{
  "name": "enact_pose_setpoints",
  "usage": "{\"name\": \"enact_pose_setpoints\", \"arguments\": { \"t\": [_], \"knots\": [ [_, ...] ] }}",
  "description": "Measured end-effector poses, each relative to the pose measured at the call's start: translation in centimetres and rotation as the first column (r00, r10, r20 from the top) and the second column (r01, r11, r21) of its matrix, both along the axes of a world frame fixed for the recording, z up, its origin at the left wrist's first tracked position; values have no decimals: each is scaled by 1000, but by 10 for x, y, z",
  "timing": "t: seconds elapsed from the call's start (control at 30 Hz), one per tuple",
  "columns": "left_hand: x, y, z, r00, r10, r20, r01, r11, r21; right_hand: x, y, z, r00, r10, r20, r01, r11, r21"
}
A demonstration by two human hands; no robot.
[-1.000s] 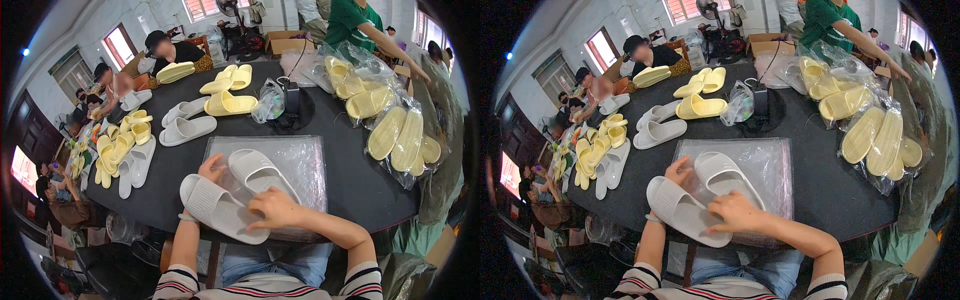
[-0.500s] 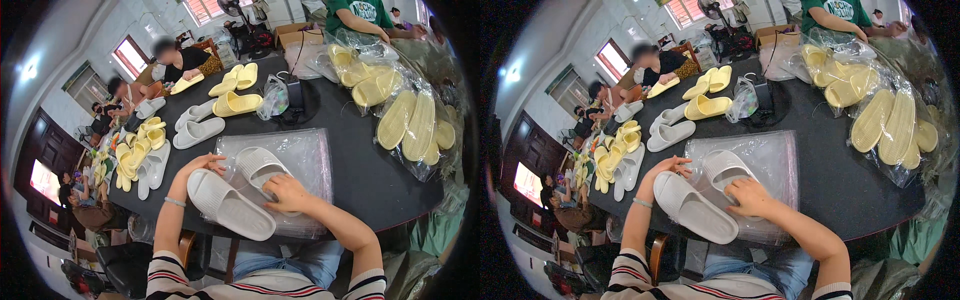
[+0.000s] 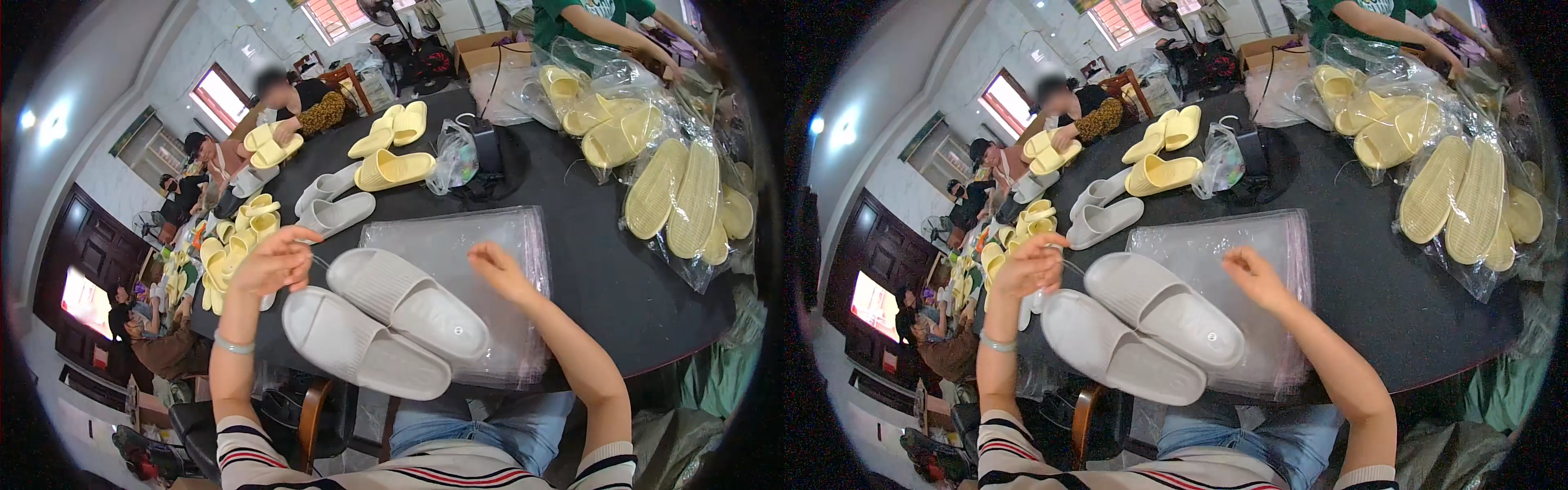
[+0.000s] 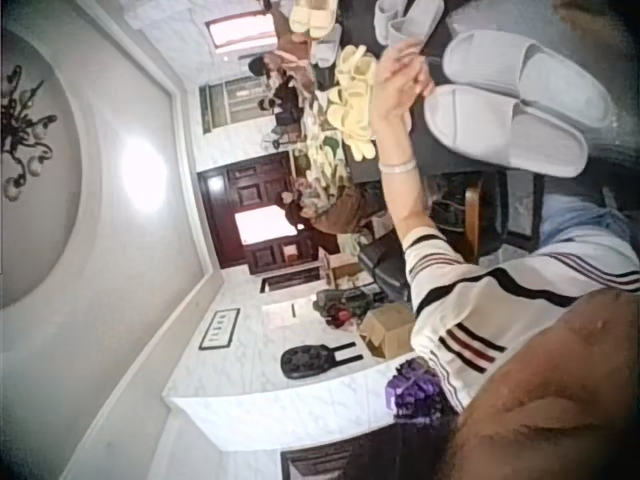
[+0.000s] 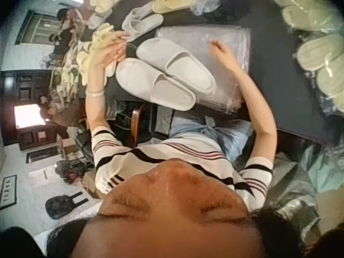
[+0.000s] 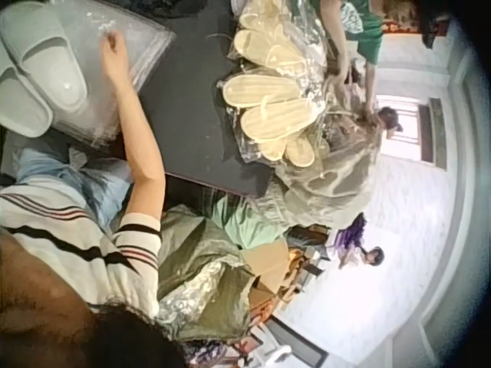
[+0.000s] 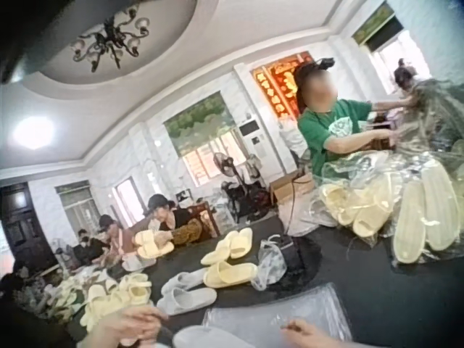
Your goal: The person places pairs of slippers into clear plastic bags at a work table. They handle yellow, white, pink, and black slippers, picking them up, inserting them into bags, and arranging them on the table. Other workers are visible in the background performing similar tasks.
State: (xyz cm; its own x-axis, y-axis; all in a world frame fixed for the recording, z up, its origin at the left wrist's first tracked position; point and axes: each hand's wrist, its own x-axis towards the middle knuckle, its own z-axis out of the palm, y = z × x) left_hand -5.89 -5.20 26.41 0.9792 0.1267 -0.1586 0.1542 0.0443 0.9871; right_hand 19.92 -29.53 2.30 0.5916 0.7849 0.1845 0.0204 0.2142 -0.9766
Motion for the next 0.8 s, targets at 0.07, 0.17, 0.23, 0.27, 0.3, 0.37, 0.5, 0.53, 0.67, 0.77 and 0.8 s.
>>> {"name": "enact_pose_setpoints", "arguments": {
  "t": [0.07,0.17,0.23,0.27,0.3,0.37,0.5,0.53,0.67,0.77,0.8],
  "knots": [
    [-10,-3,32,996,-32,78,28,998,54,6,-8,-3,936,208,282,-154,967,-203],
    [-16,10,76,981,-38,189,9,989,151,1,-11,1,825,316,468,-147,921,-362],
    [-11,31,98,970,46,237,-99,972,215,-1,-15,-6,747,296,595,-99,935,-341],
    [-8,41,109,975,100,197,-149,956,252,-3,-16,-4,735,302,607,-92,932,-351],
    [-2,52,120,976,153,158,-194,938,288,-5,-18,-2,723,306,619,-81,928,-363],
    [14,83,125,930,352,109,-368,862,349,-5,-19,1,701,303,646,-63,928,-368],
    [38,180,113,779,572,256,-562,457,689,-9,-15,-3,664,297,686,-51,934,-354],
    [36,219,117,704,573,419,-648,278,709,-10,-13,-1,648,295,702,-52,937,-347],
    [73,264,103,406,315,858,-871,-152,468,-5,-18,-1,654,302,694,-49,932,-359],
    [92,256,67,474,161,866,-838,-220,499,-5,-19,-7,650,303,696,-14,921,-389],
    [111,239,41,596,167,785,-759,-201,619,0,-26,-10,649,302,698,22,910,-414]
  ]
}}
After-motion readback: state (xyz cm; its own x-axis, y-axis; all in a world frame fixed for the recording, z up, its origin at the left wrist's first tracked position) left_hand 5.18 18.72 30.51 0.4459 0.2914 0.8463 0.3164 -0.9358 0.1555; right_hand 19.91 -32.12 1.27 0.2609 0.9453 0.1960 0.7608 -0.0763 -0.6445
